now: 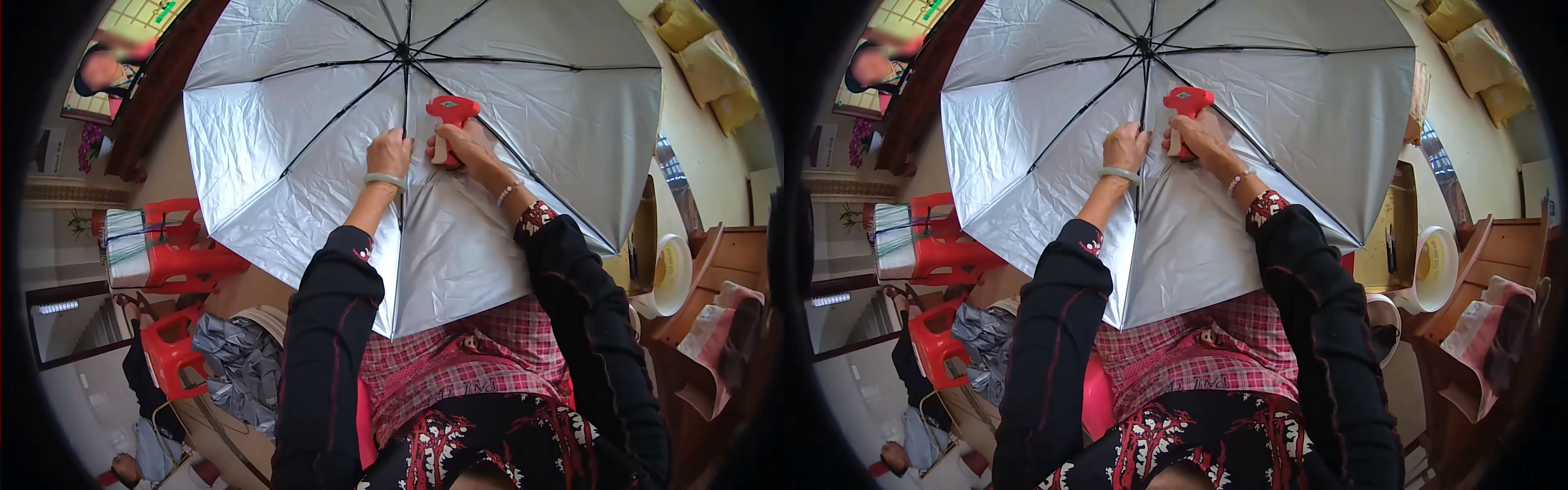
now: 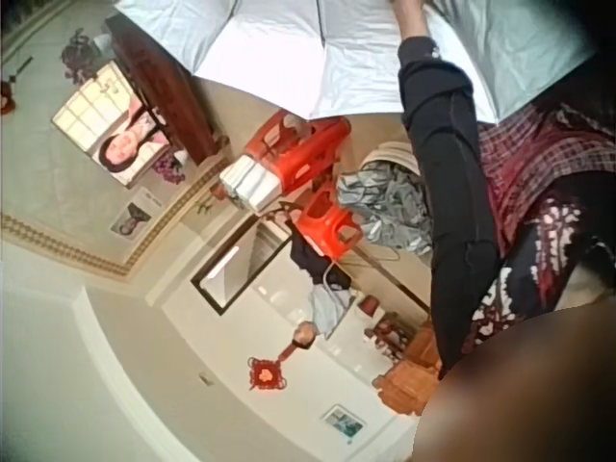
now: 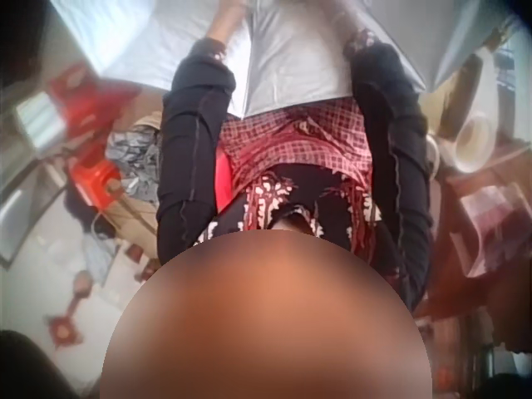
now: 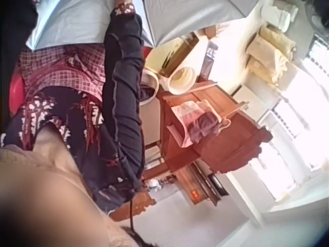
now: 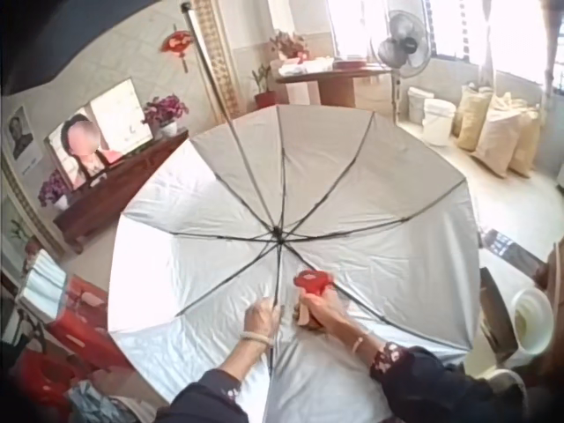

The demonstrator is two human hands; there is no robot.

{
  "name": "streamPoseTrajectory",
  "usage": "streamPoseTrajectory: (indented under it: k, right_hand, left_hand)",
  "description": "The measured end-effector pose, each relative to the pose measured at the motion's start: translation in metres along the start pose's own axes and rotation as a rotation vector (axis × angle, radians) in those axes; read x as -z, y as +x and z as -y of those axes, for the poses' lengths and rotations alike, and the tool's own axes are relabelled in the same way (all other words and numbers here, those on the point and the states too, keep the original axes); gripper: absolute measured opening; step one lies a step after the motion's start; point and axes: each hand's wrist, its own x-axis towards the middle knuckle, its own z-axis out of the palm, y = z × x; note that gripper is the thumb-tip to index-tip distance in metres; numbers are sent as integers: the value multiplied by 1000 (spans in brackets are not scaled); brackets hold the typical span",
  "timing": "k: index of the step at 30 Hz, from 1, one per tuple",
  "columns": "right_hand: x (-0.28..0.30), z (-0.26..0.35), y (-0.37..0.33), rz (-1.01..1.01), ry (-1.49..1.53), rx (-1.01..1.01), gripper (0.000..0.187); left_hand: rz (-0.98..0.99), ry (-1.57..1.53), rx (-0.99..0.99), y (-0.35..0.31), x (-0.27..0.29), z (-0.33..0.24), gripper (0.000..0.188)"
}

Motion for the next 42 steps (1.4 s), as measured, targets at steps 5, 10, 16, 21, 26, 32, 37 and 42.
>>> streamPoseTrajectory:
  k: [5, 10, 16, 21, 26, 32, 37, 42]
  right_hand:
    - [-14, -3, -2, -13, 29, -58, 19]
    - [-27, -8, 4, -66, 36, -131, 17]
    - [-33, -9, 1, -44, -8, -119, 15]
    - [-35, -10, -6, -12, 150, -184, 19]
    - [-12, -11, -5, 163, 472, -312, 26]
    - [-5, -11, -4, 241, 507, -338, 26]
    - [-5, -13, 3, 302, 496, -333, 25]
    - [-3, -14, 2, 324, 494, -342, 24]
  left_hand:
    - [-2, -425, 131, -12, -4, 3, 22]
    - [63, -663, 269, -10, -5, 9, 28]
    - [45, -659, 273, -9, -12, 13, 29]
    - [22, -627, 230, -8, -16, 19, 29]
    - [89, -722, 266, -5, -22, 21, 29]
    - [80, -587, 245, -7, -15, 12, 27]
    - [-58, -459, 77, -5, -26, 23, 26]
    - [-94, -464, 56, -5, -30, 25, 25]
